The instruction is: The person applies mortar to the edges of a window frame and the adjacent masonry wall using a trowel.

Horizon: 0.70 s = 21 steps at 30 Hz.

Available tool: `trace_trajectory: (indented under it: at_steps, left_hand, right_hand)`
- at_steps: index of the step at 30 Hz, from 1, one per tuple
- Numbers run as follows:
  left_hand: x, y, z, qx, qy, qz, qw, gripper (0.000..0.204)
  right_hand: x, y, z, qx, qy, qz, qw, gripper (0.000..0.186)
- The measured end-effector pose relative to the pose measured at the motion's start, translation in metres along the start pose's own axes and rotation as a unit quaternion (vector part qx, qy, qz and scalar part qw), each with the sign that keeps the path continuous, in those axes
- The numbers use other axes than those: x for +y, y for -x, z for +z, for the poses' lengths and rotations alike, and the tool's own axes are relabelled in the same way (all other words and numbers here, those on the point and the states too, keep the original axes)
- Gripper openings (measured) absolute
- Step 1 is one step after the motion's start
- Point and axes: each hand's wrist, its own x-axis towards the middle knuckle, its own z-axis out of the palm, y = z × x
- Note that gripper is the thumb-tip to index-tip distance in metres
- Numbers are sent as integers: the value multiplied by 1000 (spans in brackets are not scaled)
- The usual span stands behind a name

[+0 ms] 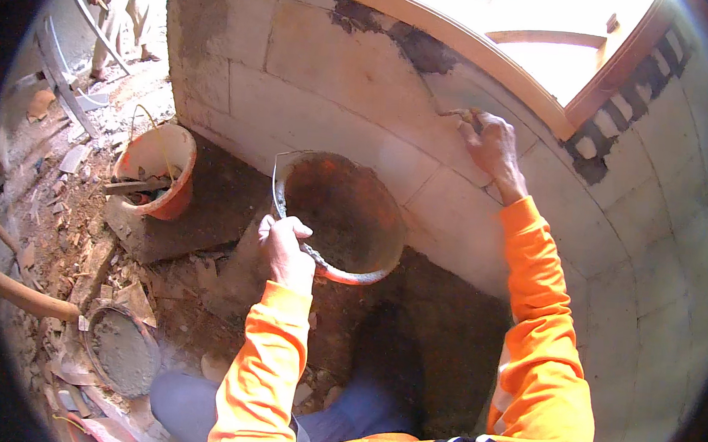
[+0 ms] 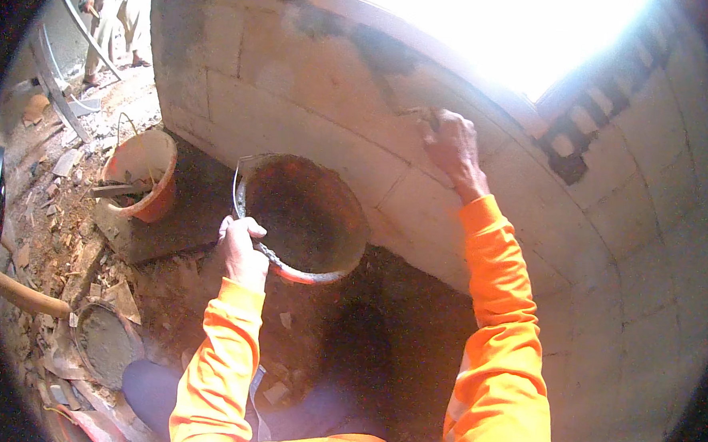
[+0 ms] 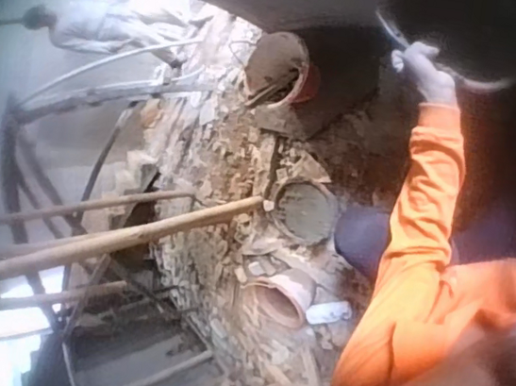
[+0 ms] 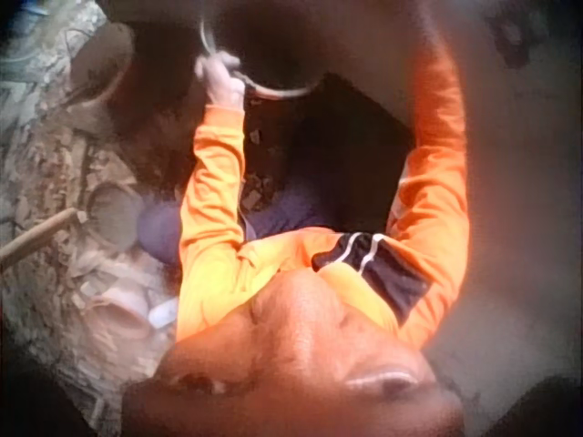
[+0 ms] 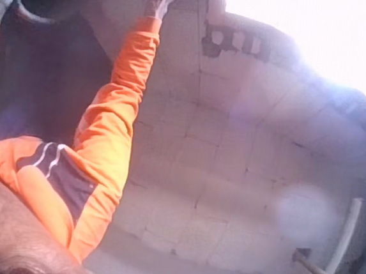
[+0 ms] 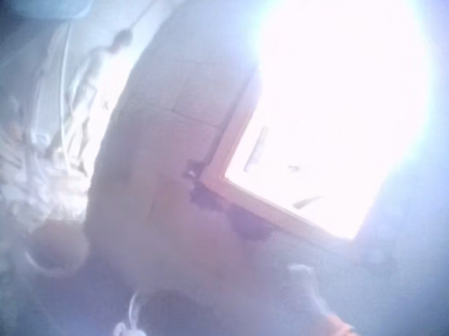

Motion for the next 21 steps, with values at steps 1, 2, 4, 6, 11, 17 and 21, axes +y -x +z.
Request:
trace_trajectory:
  at_steps: [1, 2, 4, 6, 11, 17, 21]
  left_hand:
    - [2, -1, -4, -2, -7, 7, 1000, 38]
    - [5, -3, -10, -3, -14, 15, 1000, 38]
    - [7, 1, -8, -8, -16, 12, 1000, 38]
    - [-3, -8, -8, -6, -12, -1, 1000, 38]
    - [-16, -8, -4, -9, 1, -23, 1000, 37]
    - [-15, -12, 2, 46, 20, 4, 999, 36]
    - [-5, -7, -2, 26, 29, -6, 999, 34]
  right_hand:
    - [-5, -1, -9, -10, 13, 21, 1000, 34]
    - [-11, 5, -21, 9, -46, -51, 998, 34]
    - [2, 12, -41, 2, -29, -47, 999, 34]
    - [27, 17, -58, 18, 12, -36, 999, 33]
    - [36, 25, -104, 30, 144, 4, 989, 31]
    - [-23, 14, -136, -52, -16, -146, 988, 33]
    - [-57, 2, -156, -221, -188, -125, 949, 35]
